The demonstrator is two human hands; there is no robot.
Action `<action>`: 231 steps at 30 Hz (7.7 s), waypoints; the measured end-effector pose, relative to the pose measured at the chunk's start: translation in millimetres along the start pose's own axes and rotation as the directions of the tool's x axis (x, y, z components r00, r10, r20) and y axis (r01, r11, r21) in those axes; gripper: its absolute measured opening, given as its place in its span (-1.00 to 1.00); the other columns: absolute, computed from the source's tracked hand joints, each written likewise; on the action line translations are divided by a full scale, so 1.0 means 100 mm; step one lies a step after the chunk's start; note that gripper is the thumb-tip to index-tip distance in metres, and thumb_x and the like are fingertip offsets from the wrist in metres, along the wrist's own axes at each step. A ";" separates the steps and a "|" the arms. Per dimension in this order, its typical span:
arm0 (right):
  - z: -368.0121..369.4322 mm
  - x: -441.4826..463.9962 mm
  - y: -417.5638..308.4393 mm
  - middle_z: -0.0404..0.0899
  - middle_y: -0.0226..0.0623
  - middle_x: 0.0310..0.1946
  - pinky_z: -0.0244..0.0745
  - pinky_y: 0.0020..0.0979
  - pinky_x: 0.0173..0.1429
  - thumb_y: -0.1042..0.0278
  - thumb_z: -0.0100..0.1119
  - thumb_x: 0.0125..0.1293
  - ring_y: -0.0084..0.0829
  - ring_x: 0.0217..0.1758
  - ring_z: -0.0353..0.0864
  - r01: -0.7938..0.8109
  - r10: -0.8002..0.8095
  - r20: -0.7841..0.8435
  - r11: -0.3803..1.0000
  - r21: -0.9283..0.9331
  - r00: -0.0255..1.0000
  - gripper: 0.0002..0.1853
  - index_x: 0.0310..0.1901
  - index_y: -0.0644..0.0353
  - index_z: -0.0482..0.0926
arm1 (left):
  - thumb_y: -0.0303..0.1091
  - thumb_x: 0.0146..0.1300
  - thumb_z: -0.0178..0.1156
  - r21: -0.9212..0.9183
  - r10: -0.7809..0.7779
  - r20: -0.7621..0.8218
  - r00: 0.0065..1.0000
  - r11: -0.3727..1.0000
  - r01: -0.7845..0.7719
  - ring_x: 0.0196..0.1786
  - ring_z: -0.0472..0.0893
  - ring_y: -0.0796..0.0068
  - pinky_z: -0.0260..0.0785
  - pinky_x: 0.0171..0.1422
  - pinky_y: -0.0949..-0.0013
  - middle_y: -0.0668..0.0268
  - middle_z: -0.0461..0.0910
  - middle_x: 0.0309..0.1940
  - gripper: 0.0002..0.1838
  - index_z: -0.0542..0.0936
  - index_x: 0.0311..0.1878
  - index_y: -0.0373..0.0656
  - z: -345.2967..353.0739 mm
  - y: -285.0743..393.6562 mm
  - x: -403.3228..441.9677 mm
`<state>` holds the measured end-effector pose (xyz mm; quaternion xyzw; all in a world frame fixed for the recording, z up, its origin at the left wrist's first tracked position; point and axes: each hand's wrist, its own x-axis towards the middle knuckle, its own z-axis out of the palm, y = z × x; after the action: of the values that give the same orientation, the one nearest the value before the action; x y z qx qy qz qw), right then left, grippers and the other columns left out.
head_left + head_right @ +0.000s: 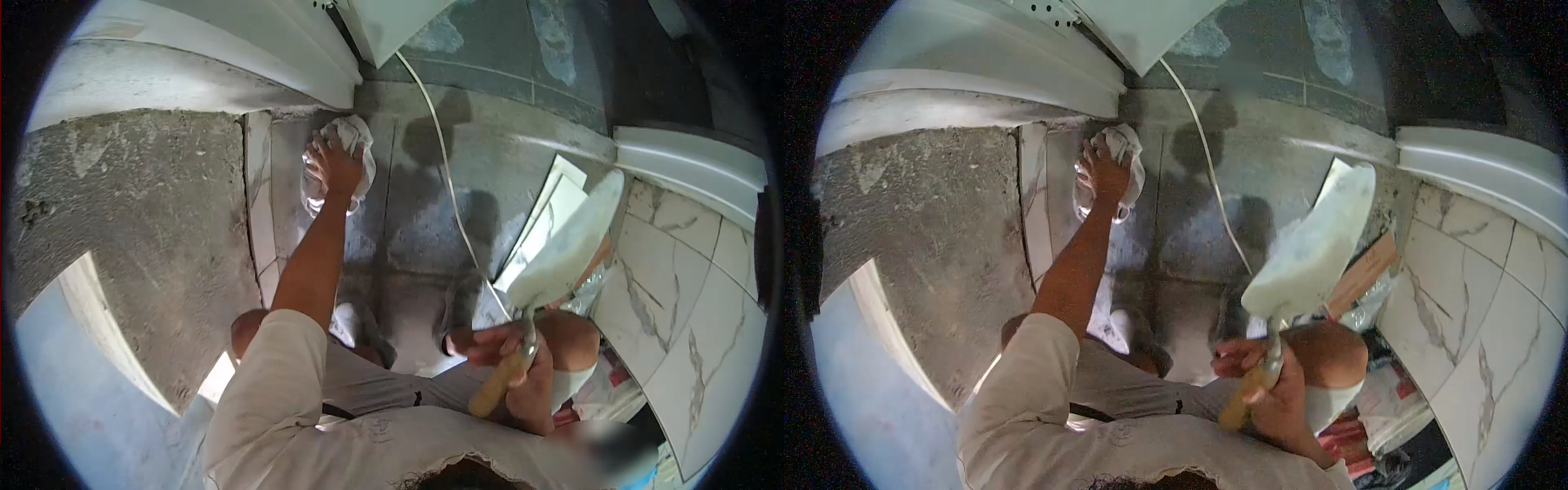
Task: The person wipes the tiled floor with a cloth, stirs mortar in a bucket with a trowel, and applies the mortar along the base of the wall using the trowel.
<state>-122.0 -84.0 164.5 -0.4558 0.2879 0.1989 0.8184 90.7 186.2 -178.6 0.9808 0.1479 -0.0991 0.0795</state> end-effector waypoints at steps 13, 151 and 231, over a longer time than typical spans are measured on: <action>0.15 0.25 0.06 0.48 0.09 -0.03 0.49 -0.18 0.05 0.11 0.39 0.13 -0.22 -0.05 0.58 -0.083 0.081 0.062 0.996 0.041 0.995 -0.54 -0.11 0.17 0.38 | -0.29 0.08 0.23 -0.473 0.579 0.343 0.739 0.787 -0.397 -0.17 0.59 -0.07 0.41 -0.13 -0.06 -0.05 0.59 -0.33 -0.79 0.59 -0.30 -0.24 -0.15 0.79 -0.75; -2.84 -1.87 2.13 0.66 -0.24 -0.15 0.44 -0.01 0.14 0.24 0.02 0.23 -0.10 0.08 0.58 -0.890 0.227 -0.921 -0.266 -0.372 0.317 -0.73 -0.15 0.06 0.67 | -0.26 0.30 0.10 0.548 0.903 -0.182 0.389 0.422 -0.722 0.35 0.28 -0.02 0.09 0.44 0.07 -0.06 0.35 0.26 -0.50 0.38 0.24 -0.32 -2.69 0.32 0.06; -3.06 -2.89 2.04 0.63 -0.01 -0.12 0.52 -0.06 0.03 -0.09 -0.13 0.38 -0.02 -0.03 0.62 -0.873 0.166 -0.868 -0.061 -0.483 0.469 -0.50 -0.10 0.20 0.62 | -0.38 0.17 0.29 -0.930 0.925 0.368 -0.099 0.365 -0.044 -0.28 0.63 0.42 0.48 -0.11 0.36 0.09 0.65 -0.22 -0.48 0.44 0.22 -0.24 0.45 1.46 -4.94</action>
<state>-548.8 -262.5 96.2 -0.7059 0.4947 0.5028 0.0646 -335.4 -95.4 -95.7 0.5277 -0.3500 -0.5602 0.5342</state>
